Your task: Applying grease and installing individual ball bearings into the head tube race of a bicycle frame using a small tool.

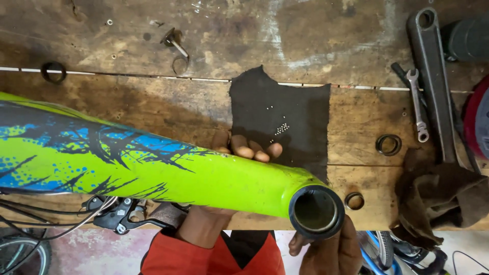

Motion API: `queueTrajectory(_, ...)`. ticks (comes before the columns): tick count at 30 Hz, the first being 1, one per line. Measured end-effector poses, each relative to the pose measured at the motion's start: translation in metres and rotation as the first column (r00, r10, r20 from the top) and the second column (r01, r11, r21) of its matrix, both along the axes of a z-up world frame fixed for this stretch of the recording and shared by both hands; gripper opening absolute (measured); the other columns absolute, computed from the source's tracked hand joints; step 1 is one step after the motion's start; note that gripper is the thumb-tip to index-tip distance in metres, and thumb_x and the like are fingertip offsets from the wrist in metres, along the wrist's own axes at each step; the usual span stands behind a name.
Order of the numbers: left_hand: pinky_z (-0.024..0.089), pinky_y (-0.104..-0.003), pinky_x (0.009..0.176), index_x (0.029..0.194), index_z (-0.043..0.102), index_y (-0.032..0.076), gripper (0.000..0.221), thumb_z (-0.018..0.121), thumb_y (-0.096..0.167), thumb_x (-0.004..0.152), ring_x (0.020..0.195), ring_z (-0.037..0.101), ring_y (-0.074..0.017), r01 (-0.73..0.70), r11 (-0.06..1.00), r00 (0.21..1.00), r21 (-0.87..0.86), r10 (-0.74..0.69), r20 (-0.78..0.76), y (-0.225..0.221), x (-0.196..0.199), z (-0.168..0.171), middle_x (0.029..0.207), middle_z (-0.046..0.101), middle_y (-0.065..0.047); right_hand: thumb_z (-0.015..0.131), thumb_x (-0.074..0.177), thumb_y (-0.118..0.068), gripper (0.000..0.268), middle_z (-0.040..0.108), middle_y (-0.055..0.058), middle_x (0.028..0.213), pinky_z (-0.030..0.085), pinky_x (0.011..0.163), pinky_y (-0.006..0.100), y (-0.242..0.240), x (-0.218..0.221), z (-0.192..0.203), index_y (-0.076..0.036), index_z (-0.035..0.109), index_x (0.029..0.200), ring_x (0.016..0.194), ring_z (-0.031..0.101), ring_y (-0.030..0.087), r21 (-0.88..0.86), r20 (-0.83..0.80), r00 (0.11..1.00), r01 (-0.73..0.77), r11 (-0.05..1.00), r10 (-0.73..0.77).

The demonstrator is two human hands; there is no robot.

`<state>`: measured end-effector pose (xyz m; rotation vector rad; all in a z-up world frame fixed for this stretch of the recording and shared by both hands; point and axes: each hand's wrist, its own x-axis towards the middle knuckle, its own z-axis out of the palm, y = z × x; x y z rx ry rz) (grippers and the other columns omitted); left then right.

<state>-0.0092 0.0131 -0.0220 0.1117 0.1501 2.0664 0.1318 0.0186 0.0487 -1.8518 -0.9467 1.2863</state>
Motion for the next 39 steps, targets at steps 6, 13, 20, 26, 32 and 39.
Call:
queueTrajectory(6, 0.035, -0.055, 0.116, 0.104, 0.068, 0.012, 0.015, 0.057, 0.022, 0.102, 0.108, 0.063, -0.0279, 0.013, 1.000, 0.999, 0.006, -0.013, 0.042, -0.002, 0.000, 0.001, 0.108, 0.069, -0.009, 0.048, 0.097, -0.015, 0.024, 0.053, 0.021, 0.046, 0.029, 0.029, 0.023, -0.005, 0.036, -0.031, -0.001, 0.063, 0.108, 0.028, 0.038, 0.017, 0.039, -0.101, 0.994, -0.029, 0.999, 0.033)
queueTrajectory(13, 0.036, -0.053, 0.115, 0.107, 0.064, 0.013, 0.013, 0.056, 0.022, 0.104, 0.109, 0.064, -0.0263, -0.020, 0.999, 1.000, 0.048, 0.019, 0.022, 0.001, 0.005, -0.004, 0.110, 0.068, -0.007, 0.049, 0.103, -0.031, 0.030, 0.060, 0.025, 0.060, 0.035, 0.033, 0.030, 0.001, 0.041, -0.023, -0.004, 0.061, 0.098, 0.029, 0.038, 0.022, -0.122, -0.106, 0.993, 0.043, 0.992, -0.056)
queueTrajectory(20, 0.039, -0.054, 0.115, 0.117, 0.065, 0.010, 0.019, 0.053, 0.022, 0.106, 0.114, 0.063, -0.0292, -0.065, 0.979, 0.998, 0.192, 0.066, 0.001, 0.007, 0.008, -0.019, 0.118, 0.068, -0.010, 0.057, 0.095, -0.028, 0.019, 0.065, 0.028, 0.082, 0.034, 0.027, 0.028, -0.011, 0.071, -0.049, -0.010, 0.059, 0.100, 0.026, 0.041, 0.023, -0.073, -0.097, 0.991, 0.088, 0.993, -0.095)
queueTrajectory(26, 0.039, -0.052, 0.115, 0.120, 0.063, 0.010, 0.023, 0.052, 0.025, 0.106, 0.116, 0.063, -0.0289, -0.092, 0.973, 0.996, 0.213, 0.094, 0.003, 0.005, 0.010, -0.016, 0.119, 0.067, -0.010, 0.053, 0.092, -0.030, 0.027, 0.056, 0.025, 0.070, 0.034, 0.026, 0.026, -0.011, 0.058, -0.054, -0.007, 0.062, 0.102, 0.025, 0.042, 0.022, 0.013, -0.022, 1.000, -0.011, 1.000, 0.012)
queueTrajectory(32, 0.037, -0.053, 0.116, 0.114, 0.061, 0.011, 0.018, 0.052, 0.023, 0.105, 0.114, 0.061, -0.0295, -0.024, 0.983, 0.999, 0.181, 0.031, -0.035, 0.004, 0.002, -0.027, 0.117, 0.066, -0.010, 0.043, 0.100, -0.030, 0.037, 0.045, 0.019, 0.035, 0.030, 0.033, 0.026, -0.009, 0.032, -0.023, 0.001, 0.061, 0.093, 0.028, 0.041, 0.020, -0.020, 0.257, 0.964, -0.061, 0.998, 0.064)
queueTrajectory(39, 0.037, -0.054, 0.116, 0.111, 0.062, 0.011, 0.019, 0.050, 0.026, 0.106, 0.114, 0.061, -0.0291, -0.027, 0.993, 0.997, 0.115, 0.034, -0.063, 0.010, -0.003, -0.031, 0.115, 0.065, -0.009, 0.048, 0.100, -0.028, 0.022, 0.048, 0.013, 0.051, 0.019, 0.032, 0.022, -0.017, 0.052, -0.036, -0.006, 0.055, 0.100, 0.030, 0.046, 0.017, 0.017, 0.174, 0.982, -0.076, 0.997, 0.072)
